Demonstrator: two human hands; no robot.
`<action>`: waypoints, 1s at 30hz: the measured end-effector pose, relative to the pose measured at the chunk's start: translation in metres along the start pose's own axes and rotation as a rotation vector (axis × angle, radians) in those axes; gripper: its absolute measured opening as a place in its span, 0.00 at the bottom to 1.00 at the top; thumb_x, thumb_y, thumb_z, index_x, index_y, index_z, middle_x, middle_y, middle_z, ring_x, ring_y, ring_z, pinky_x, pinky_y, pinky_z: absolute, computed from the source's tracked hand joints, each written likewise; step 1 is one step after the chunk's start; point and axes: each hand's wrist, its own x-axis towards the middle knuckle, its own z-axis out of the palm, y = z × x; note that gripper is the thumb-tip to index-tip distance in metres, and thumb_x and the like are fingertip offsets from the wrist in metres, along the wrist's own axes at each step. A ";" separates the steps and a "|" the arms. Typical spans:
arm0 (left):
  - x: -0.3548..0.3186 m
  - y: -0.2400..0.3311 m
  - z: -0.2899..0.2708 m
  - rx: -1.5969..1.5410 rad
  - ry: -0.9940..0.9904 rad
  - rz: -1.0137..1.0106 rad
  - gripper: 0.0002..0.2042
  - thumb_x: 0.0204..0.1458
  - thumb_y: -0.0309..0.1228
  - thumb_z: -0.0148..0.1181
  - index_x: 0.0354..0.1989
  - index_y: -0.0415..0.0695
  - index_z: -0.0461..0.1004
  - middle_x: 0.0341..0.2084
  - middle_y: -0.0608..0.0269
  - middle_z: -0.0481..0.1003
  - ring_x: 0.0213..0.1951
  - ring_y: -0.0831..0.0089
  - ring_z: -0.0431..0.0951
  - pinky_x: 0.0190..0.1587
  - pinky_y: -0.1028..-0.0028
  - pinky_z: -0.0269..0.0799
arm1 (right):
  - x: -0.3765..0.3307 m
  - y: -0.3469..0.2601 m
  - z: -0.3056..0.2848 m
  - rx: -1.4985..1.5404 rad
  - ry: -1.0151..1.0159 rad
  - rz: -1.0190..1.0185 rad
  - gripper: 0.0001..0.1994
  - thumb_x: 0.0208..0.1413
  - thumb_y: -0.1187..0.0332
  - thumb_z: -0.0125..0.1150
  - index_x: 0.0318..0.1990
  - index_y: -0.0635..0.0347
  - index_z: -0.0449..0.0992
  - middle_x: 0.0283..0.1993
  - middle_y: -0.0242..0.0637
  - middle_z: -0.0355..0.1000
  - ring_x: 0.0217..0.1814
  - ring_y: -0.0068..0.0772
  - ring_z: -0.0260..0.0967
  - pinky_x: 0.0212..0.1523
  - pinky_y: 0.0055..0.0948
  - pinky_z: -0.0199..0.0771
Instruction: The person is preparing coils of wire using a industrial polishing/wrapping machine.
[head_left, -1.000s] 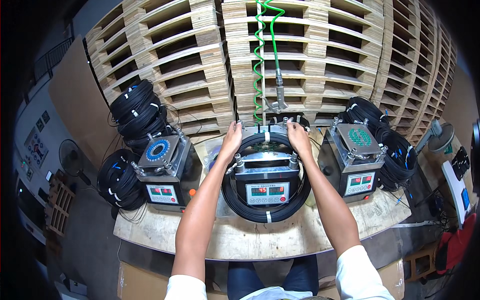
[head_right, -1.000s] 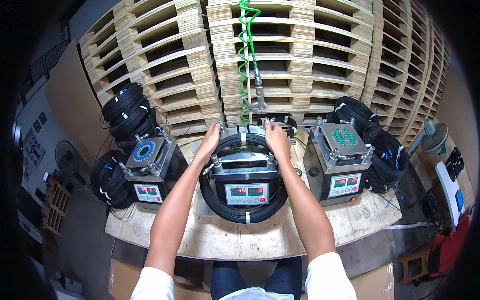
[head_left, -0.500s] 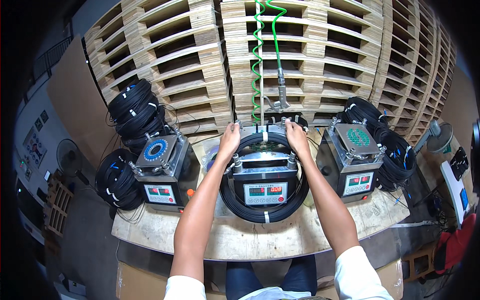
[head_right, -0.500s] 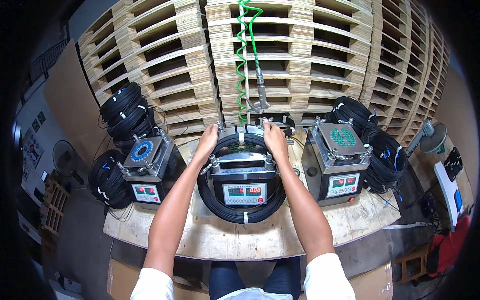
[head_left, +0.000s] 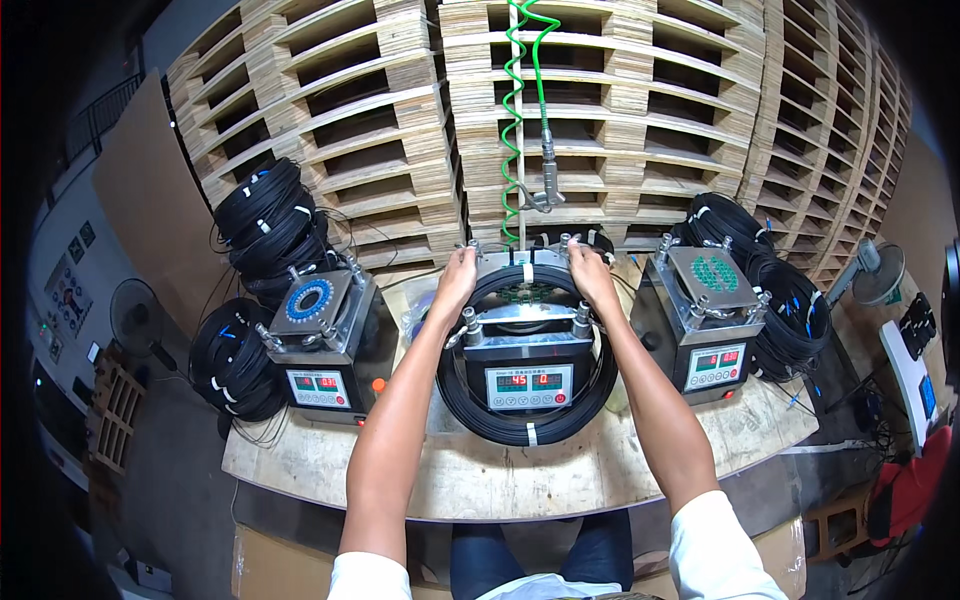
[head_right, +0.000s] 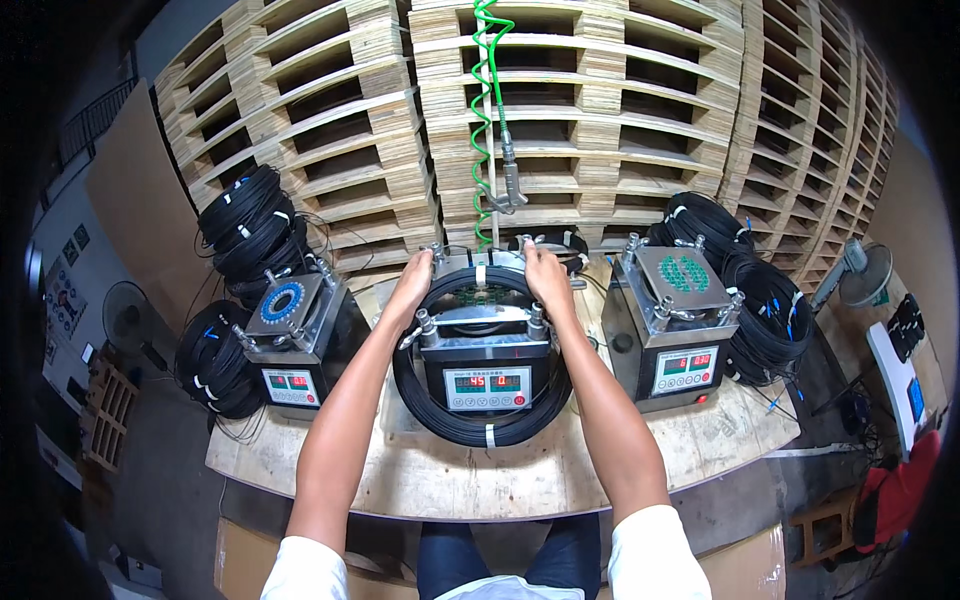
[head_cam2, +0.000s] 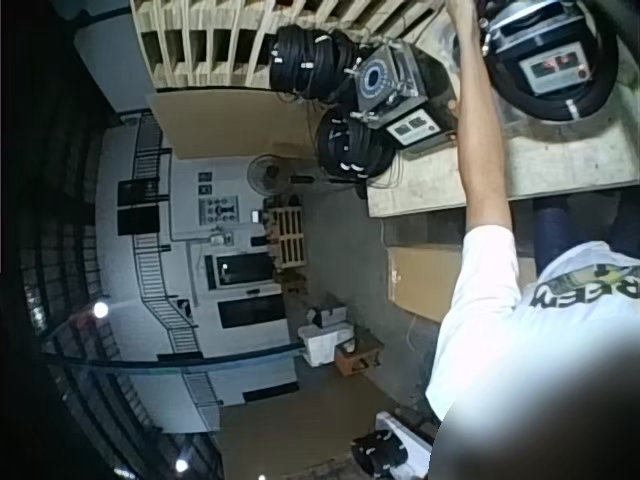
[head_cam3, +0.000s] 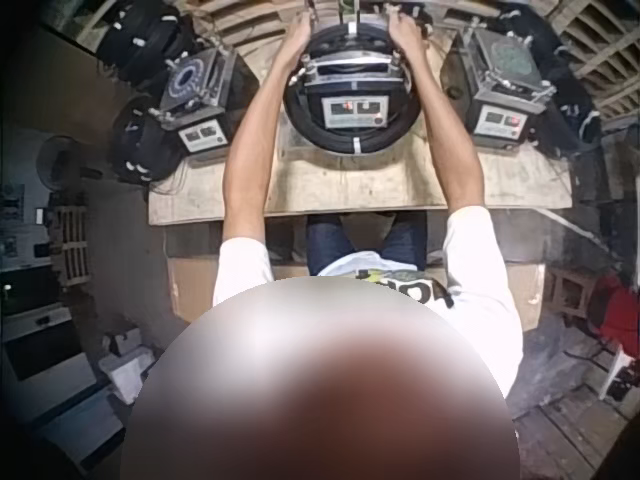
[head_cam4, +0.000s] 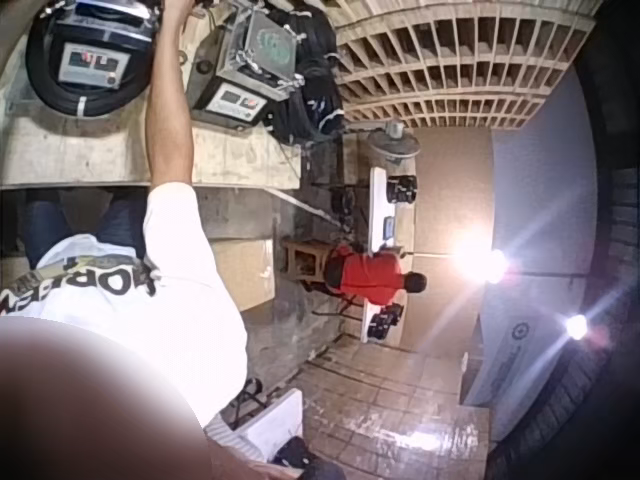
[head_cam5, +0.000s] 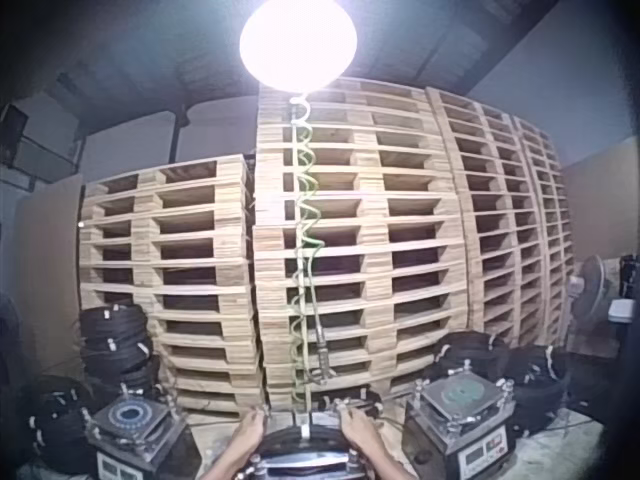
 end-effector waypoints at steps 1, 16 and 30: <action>-0.001 0.003 0.000 0.039 0.000 -0.019 0.31 0.63 0.51 0.41 0.64 0.37 0.64 0.59 0.38 0.69 0.63 0.48 0.67 0.64 0.63 0.60 | 0.002 0.002 0.000 0.017 -0.007 -0.025 0.33 0.64 0.41 0.38 0.52 0.63 0.76 0.51 0.65 0.72 0.59 0.67 0.67 0.60 0.52 0.65; 0.008 -0.008 -0.002 0.031 -0.028 -0.106 0.32 0.63 0.52 0.42 0.62 0.34 0.66 0.59 0.38 0.69 0.63 0.49 0.67 0.64 0.64 0.60 | -0.004 0.001 0.003 0.065 0.048 0.001 0.29 0.64 0.45 0.44 0.59 0.61 0.68 0.55 0.63 0.71 0.60 0.65 0.67 0.61 0.51 0.65; -0.003 0.004 0.000 0.057 0.082 -0.073 0.32 0.63 0.53 0.43 0.62 0.35 0.65 0.56 0.35 0.70 0.62 0.48 0.69 0.63 0.63 0.61 | 0.004 0.010 0.012 0.131 0.084 -0.105 0.28 0.66 0.48 0.42 0.61 0.63 0.65 0.55 0.64 0.71 0.61 0.65 0.66 0.61 0.48 0.65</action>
